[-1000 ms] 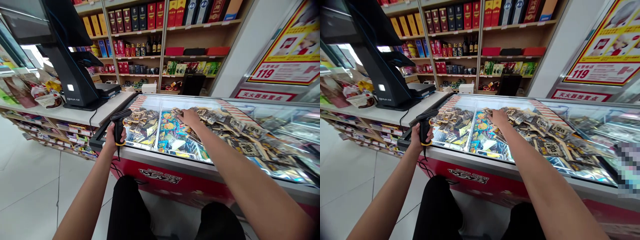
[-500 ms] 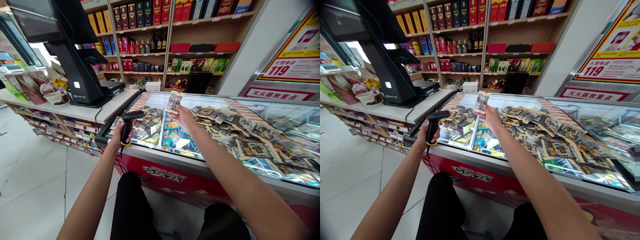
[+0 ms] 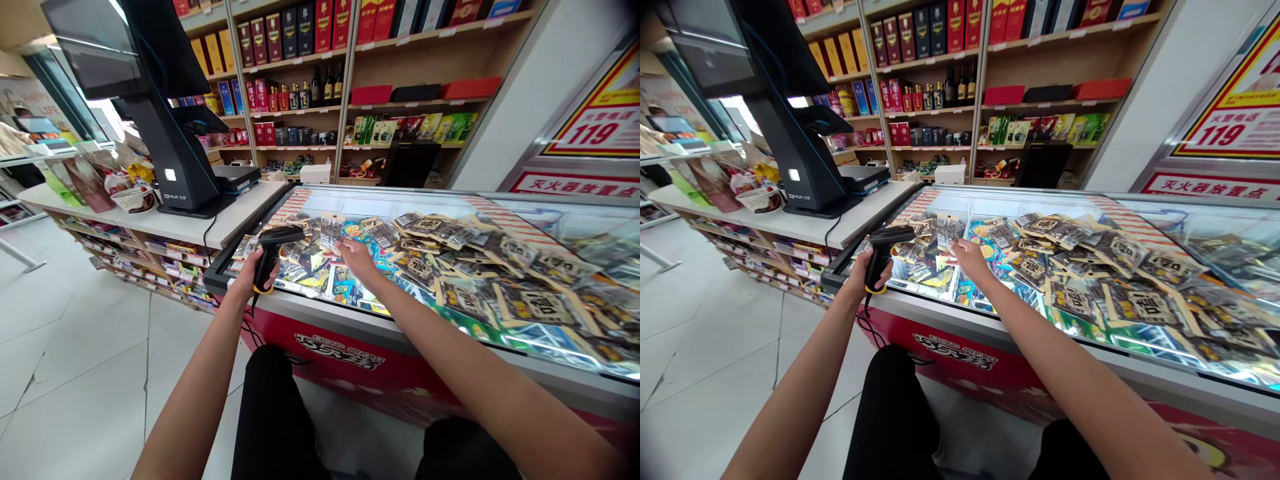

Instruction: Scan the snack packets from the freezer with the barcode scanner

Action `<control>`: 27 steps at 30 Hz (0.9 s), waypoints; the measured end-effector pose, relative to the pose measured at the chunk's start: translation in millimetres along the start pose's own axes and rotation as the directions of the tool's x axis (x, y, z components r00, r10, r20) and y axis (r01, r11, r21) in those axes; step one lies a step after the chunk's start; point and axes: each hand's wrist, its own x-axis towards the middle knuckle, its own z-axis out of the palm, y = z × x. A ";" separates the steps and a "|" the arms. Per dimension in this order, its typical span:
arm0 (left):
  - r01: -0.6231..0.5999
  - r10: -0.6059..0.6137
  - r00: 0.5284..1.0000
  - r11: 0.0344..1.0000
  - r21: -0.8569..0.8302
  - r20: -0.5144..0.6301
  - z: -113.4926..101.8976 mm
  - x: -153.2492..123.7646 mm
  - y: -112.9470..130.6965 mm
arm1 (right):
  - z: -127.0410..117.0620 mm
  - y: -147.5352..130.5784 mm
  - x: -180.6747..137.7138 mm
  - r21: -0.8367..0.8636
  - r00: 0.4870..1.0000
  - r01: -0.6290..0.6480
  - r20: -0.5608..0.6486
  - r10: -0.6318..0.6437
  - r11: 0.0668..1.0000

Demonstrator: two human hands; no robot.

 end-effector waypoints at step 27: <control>-0.095 0.052 0.972 0.979 -0.180 -0.231 -1.3 3.5 -1.8 | 39.4 -30.1 70.4 -0.742 0.872 0.422 0.175 -0.458 0.521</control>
